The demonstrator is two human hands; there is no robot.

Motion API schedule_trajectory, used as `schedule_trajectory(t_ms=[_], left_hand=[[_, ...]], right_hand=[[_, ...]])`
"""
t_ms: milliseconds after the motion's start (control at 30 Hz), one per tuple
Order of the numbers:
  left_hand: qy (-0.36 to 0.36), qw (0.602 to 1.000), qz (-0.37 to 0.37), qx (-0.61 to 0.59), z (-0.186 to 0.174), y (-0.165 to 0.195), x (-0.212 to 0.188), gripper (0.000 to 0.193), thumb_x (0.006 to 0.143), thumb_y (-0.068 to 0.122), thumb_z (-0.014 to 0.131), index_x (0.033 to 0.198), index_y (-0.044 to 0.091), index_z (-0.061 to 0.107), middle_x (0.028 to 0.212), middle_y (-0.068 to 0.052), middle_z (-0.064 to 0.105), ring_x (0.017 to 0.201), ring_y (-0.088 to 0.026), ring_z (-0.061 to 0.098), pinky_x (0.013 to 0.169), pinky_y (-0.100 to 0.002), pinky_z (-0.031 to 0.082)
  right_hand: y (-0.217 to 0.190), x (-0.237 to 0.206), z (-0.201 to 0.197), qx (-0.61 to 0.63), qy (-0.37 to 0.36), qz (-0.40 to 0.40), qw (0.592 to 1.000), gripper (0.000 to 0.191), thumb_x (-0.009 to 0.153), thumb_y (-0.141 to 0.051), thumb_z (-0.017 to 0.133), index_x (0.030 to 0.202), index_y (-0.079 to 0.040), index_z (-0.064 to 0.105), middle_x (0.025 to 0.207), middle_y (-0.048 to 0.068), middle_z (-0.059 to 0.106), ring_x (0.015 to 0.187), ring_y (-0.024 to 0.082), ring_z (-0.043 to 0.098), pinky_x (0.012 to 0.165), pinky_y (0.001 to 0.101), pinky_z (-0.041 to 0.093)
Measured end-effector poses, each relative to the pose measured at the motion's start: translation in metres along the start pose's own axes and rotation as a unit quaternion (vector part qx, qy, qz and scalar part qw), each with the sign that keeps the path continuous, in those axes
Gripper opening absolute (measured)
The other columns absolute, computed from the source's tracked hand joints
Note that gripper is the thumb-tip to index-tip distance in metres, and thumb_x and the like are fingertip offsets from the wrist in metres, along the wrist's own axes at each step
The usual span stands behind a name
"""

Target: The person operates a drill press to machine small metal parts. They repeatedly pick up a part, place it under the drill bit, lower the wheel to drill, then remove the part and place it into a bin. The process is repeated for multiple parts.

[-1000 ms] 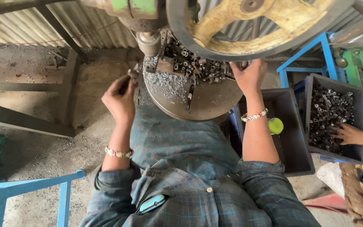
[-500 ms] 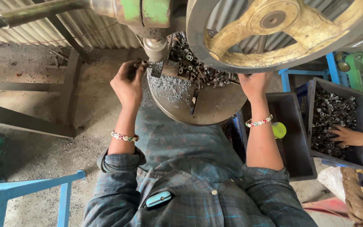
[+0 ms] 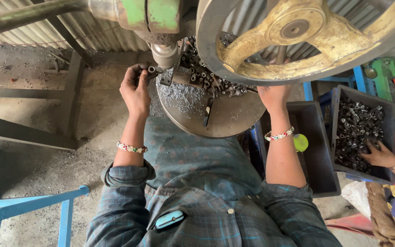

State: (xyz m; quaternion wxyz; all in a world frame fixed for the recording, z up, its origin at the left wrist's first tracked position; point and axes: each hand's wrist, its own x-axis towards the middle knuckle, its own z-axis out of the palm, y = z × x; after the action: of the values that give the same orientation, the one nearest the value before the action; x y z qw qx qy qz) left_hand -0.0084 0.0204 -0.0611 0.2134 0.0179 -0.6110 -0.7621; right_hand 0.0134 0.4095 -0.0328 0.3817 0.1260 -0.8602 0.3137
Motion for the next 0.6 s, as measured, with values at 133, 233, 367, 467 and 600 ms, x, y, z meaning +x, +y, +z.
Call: schedule_trajectory(t_ms=[133,233,367,467,600], left_hand=[[-0.003,0.998,-0.005,-0.057,0.005,0.01,0.003,0.01,0.103,0.0,0.062,0.111,-0.003,0.067,0.102,-0.002,0.073,0.094,-0.009,0.07,0.092,-0.027,0.061],[-0.028,0.991,0.073,0.111,0.004,0.032,0.0,0.01,0.101,-0.004,0.064,0.11,-0.005,0.069,0.1,-0.005,0.075,0.093,-0.008,0.07,0.088,-0.025,0.058],[-0.036,0.94,0.164,0.298,0.002,0.047,-0.004,0.012,0.094,-0.007,0.068,0.106,-0.007,0.071,0.097,-0.011,0.074,0.086,-0.011,0.07,0.079,-0.026,0.055],[-0.027,0.983,0.059,0.174,0.001,0.034,0.004,0.012,0.099,-0.003,0.067,0.11,-0.005,0.072,0.098,-0.006,0.077,0.091,-0.011,0.07,0.083,-0.025,0.058],[-0.028,0.984,-0.098,-0.146,-0.005,0.005,0.012,0.013,0.1,-0.001,0.066,0.112,-0.005,0.07,0.103,-0.007,0.075,0.093,-0.015,0.073,0.087,-0.029,0.062]], right_hand=[[-0.002,-0.001,0.001,0.042,0.001,0.044,0.998,0.056,0.085,-0.006,0.088,0.125,-0.003,0.049,0.111,0.01,0.058,0.103,0.028,0.062,0.094,0.0401,0.051],[-0.003,-0.002,0.001,0.028,-0.01,0.062,0.998,0.062,0.088,-0.007,0.09,0.132,-0.005,0.046,0.115,0.009,0.056,0.106,0.025,0.06,0.097,0.0386,0.051],[-0.001,-0.003,0.002,0.02,-0.007,0.041,0.999,0.082,0.085,-0.008,0.092,0.147,-0.001,0.038,0.122,0.011,0.054,0.112,0.026,0.056,0.101,0.0391,0.048],[0.003,-0.006,0.005,0.042,-0.008,0.051,0.998,0.088,0.084,-0.006,0.091,0.152,-0.001,0.035,0.123,0.008,0.051,0.113,0.023,0.055,0.101,0.0366,0.048],[0.013,-0.01,0.009,0.17,-0.036,0.13,0.976,0.077,0.093,-0.001,0.084,0.152,-0.006,0.035,0.123,0.003,0.046,0.108,0.015,0.054,0.098,0.0313,0.051]])
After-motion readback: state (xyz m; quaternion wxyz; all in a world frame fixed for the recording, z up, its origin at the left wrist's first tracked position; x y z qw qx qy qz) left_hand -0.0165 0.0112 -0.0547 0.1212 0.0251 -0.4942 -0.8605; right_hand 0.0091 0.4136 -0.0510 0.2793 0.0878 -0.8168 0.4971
